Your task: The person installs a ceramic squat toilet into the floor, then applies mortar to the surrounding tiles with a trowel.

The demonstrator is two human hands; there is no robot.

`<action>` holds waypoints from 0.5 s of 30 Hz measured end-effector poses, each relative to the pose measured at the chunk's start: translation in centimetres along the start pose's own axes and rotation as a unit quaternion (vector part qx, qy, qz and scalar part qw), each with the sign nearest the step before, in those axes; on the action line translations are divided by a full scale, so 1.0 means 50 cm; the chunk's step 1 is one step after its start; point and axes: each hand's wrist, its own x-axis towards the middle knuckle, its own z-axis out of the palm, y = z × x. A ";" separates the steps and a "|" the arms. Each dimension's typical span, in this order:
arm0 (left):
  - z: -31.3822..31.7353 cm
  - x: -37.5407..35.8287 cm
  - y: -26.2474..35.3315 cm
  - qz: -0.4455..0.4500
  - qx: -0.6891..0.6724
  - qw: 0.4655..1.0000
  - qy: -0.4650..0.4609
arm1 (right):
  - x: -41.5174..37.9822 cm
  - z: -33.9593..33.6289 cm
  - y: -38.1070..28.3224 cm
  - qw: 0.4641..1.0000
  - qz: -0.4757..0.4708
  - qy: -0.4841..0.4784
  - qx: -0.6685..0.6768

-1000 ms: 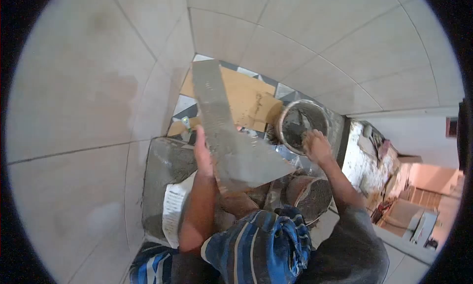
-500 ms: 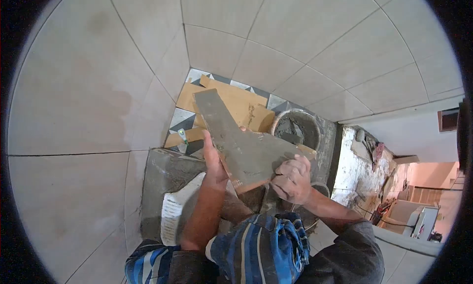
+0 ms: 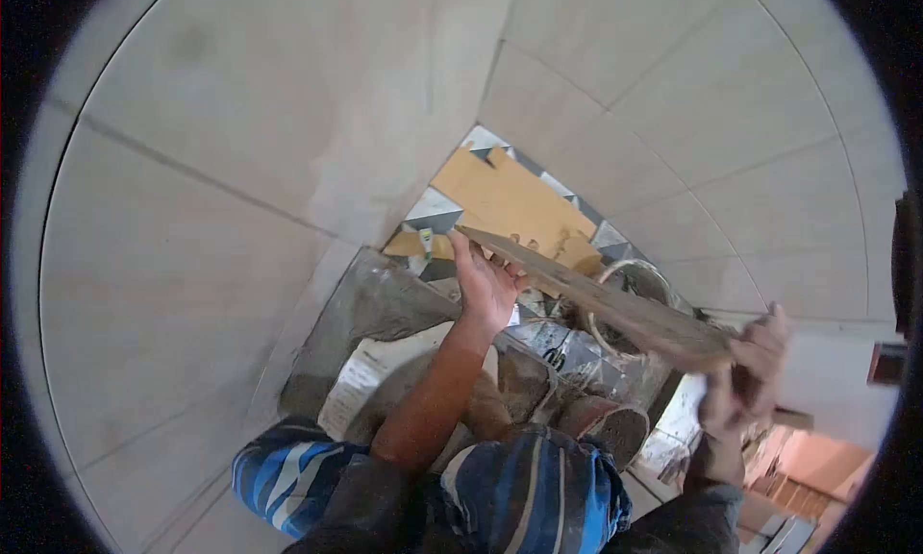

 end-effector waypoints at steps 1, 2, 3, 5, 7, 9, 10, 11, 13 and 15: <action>-0.006 -0.007 0.015 0.018 0.000 1.000 0.011 | 0.013 -0.015 0.000 0.999 0.024 -0.003 0.032; -0.008 -0.010 0.021 0.042 0.048 0.995 0.071 | 0.021 -0.020 -0.001 0.997 0.048 0.014 0.062; -0.011 -0.017 0.024 0.062 0.096 0.984 0.135 | 0.026 -0.018 0.001 0.993 0.076 0.027 0.092; -0.034 -0.031 0.032 0.094 0.095 0.982 0.134 | 0.049 0.002 -0.001 0.985 0.121 0.037 0.116; -0.035 -0.056 0.047 0.092 0.200 0.939 0.263 | 0.056 0.052 0.014 0.937 0.257 0.070 0.224; -0.099 -0.070 0.065 0.110 0.222 0.918 0.309 | 0.057 0.104 0.077 0.923 0.293 0.024 0.249; -0.125 -0.096 0.092 0.078 0.328 0.895 0.292 | 0.057 0.133 0.106 0.907 0.334 -0.016 0.257; -0.150 -0.128 0.118 0.041 0.428 0.860 0.274 | 0.061 0.169 0.124 0.906 0.329 -0.027 0.266; -0.181 -0.205 0.183 0.006 0.495 0.810 0.313 | 0.064 0.257 0.140 0.874 0.406 -0.081 0.256; -0.146 -0.287 0.250 -0.037 0.561 0.747 0.355 | 0.053 0.344 0.103 0.787 0.488 -0.086 0.368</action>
